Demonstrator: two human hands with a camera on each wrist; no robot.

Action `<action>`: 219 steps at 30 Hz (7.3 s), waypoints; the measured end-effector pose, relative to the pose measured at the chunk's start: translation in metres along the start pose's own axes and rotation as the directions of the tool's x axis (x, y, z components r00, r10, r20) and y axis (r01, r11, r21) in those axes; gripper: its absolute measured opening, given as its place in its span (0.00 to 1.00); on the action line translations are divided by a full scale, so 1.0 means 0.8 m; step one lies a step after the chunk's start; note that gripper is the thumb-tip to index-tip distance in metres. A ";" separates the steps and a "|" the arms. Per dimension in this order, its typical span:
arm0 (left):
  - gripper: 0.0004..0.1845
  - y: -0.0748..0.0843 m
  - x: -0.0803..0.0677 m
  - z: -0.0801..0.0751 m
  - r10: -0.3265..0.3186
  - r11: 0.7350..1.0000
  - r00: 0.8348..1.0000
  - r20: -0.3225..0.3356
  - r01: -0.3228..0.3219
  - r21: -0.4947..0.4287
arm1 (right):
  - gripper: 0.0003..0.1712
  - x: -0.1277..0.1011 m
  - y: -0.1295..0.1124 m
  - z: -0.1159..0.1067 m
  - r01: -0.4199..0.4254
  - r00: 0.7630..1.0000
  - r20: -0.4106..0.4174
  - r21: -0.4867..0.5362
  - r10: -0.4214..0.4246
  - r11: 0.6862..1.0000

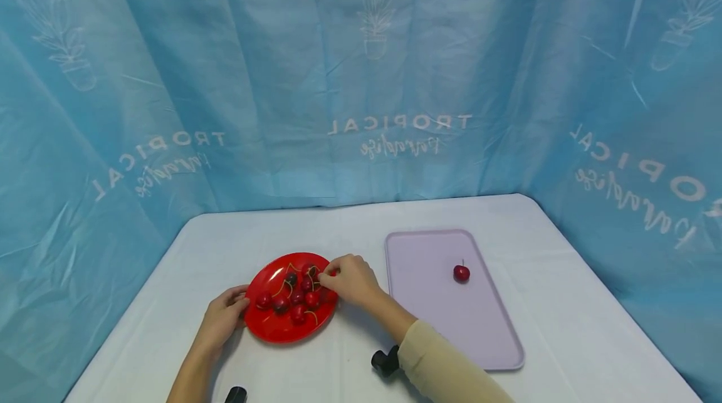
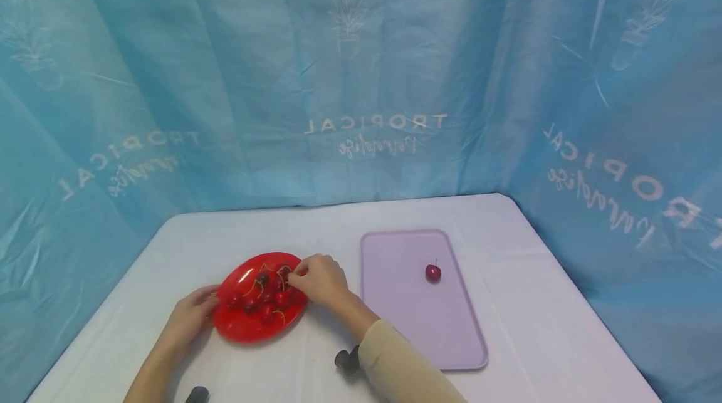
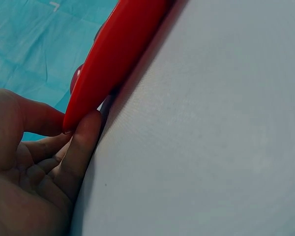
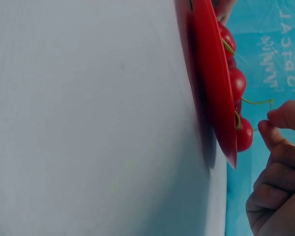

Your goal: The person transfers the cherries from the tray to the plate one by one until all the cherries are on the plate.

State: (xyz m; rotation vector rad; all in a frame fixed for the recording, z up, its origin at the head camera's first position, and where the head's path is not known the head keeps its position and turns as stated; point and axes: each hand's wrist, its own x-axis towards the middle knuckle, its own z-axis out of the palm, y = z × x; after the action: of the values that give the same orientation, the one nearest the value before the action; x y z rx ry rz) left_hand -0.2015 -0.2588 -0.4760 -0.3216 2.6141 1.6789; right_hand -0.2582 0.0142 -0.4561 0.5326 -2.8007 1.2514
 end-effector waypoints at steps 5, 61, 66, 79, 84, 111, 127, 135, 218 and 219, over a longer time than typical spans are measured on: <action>0.23 0.002 0.001 0.000 0.002 1.000 1.000 -0.005 -0.002 0.004 | 0.07 0.000 0.003 -0.011 0.009 1.000 -0.002 0.004 -0.009 1.000; 0.21 0.003 0.002 0.000 0.014 0.999 1.000 0.000 -0.014 -0.040 | 0.06 -0.040 0.094 -0.153 -0.113 0.990 -0.097 -0.159 0.099 0.981; 0.21 0.001 0.001 0.000 0.014 0.999 1.000 -0.006 -0.015 -0.038 | 0.06 -0.046 0.112 -0.161 -0.122 0.990 -0.097 -0.165 0.107 0.979; 0.21 0.000 -0.006 0.000 0.018 0.999 1.000 -0.002 -0.018 -0.045 | 0.10 -0.058 0.143 -0.191 -0.182 0.976 -0.164 -0.274 0.141 0.944; 0.21 -0.002 0.000 0.000 0.030 0.999 1.000 -0.004 -0.030 -0.036 | 0.12 -0.066 0.156 -0.201 -0.245 0.966 -0.159 -0.309 0.204 0.919; 0.22 0.002 0.004 0.000 0.029 0.999 1.000 -0.007 -0.029 -0.031 | 0.15 -0.088 0.186 -0.240 -0.386 0.921 -0.203 -0.339 0.334 0.858; 0.22 -0.003 0.006 0.002 0.022 1.000 0.999 -0.026 -0.022 -0.002 | 0.17 -0.093 0.196 -0.236 -0.434 0.901 -0.145 -0.284 0.409 0.855; 0.22 -0.002 0.003 0.001 0.035 0.999 0.999 -0.023 -0.035 -0.001 | 0.16 -0.093 0.195 -0.235 -0.428 0.903 -0.155 -0.248 0.400 0.869; 0.22 -0.002 0.005 0.000 0.016 0.999 1.000 -0.016 -0.016 -0.028 | 0.04 -0.010 0.032 -0.061 0.131 0.991 0.006 0.242 -0.136 0.962; 0.22 -0.003 0.005 0.001 0.019 0.999 1.000 -0.018 -0.020 -0.030 | 0.04 -0.009 0.029 -0.058 0.134 0.990 0.013 0.245 -0.141 0.960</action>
State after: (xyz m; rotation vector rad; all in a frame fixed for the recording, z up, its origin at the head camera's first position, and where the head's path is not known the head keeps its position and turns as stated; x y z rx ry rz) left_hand -0.2049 -0.2597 -0.4786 -0.3139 2.6150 1.7314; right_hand -0.2639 0.0646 -0.4428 0.7488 -2.5937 1.5776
